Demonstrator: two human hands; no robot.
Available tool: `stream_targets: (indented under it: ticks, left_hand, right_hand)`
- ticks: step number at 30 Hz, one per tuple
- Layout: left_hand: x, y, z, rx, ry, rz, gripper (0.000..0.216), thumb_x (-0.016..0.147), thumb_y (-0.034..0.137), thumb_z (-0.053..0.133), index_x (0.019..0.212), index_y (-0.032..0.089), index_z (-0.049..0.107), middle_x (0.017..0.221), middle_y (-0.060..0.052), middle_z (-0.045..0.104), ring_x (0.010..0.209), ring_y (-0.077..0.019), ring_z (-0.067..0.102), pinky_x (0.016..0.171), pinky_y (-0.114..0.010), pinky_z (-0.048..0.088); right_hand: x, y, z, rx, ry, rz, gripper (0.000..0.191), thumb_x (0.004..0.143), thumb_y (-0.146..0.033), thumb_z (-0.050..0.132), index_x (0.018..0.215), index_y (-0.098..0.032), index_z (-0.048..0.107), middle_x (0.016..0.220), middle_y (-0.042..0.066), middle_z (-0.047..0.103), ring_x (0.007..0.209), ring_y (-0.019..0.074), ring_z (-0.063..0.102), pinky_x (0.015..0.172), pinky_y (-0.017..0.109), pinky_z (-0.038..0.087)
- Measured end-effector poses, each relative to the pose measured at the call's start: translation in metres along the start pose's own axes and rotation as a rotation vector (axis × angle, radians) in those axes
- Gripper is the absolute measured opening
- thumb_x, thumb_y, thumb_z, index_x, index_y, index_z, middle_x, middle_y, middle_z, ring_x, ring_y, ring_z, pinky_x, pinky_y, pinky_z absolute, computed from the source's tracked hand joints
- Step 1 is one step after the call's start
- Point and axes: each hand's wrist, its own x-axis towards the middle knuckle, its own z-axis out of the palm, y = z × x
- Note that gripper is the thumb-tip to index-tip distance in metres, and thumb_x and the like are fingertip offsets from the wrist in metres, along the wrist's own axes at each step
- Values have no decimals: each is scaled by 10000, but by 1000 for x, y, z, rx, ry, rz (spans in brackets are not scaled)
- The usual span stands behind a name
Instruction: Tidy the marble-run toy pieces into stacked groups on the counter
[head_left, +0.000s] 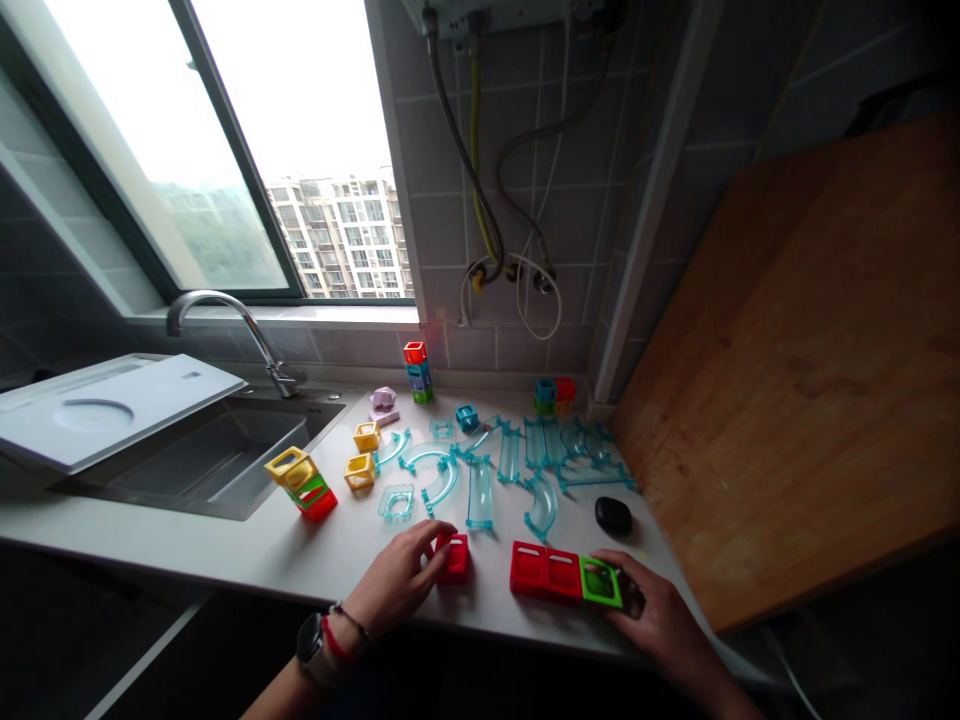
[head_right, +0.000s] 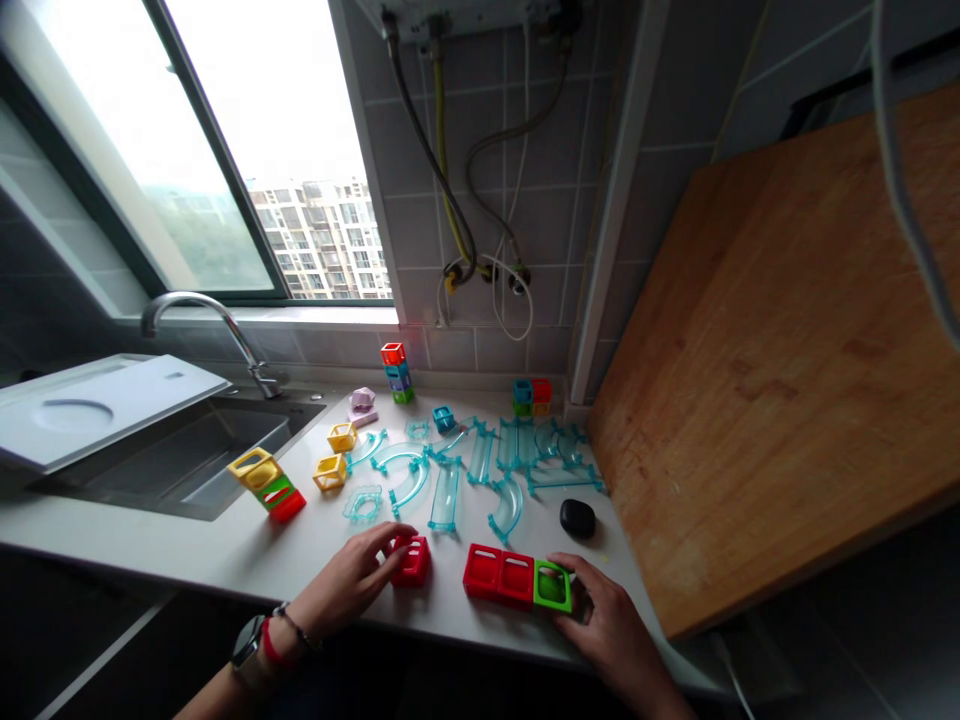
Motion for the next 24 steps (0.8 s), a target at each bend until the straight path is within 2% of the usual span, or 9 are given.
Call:
stream_targets:
  ticks: [5,15,17,21,24]
  left_hand:
    - [-2,-2,0,-11,0,-14,356,1023,450,423,1199,233,644,1087,-55,702,716,-161,615,725,-305,500]
    - [-4,-5,-1,-33,26,-1,389,1032,483,402,1236,240,627,1122,-72,681,819,-185,647,766,-315,531]
    - [-5,-3,-1,-30,40,25,379,1015,491,452,1259,254,620,1160,-77,671,893,-203,661,798,-322,541]
    - [-7,0,-1,2,10,102,428,910,449,661,1303,286,605,1263,-84,651,1108,-264,645,958,-378,522]
    - [-6,1,0,17,6,121,413,894,365,687,1293,289,615,1294,-82,645,1159,-272,632,1011,-390,500]
  right_hand:
    - [1,2,0,16,8,-12,490,723,-228,698,1213,-222,693,1045,47,767,865,245,705,763,309,556]
    - [0,9,3,-10,-32,9,495,750,-238,672,1245,-224,656,1026,32,755,764,211,673,683,292,525]
    - [0,10,3,-4,-32,8,497,751,-252,680,1247,-226,658,1026,31,756,737,202,665,670,288,526]
    - [2,11,2,8,-36,11,509,748,-276,695,1254,-234,663,1062,34,759,741,201,671,670,287,536]
    - [2,9,2,20,-40,11,513,739,-257,686,1251,-231,667,1068,34,762,748,204,676,664,287,539]
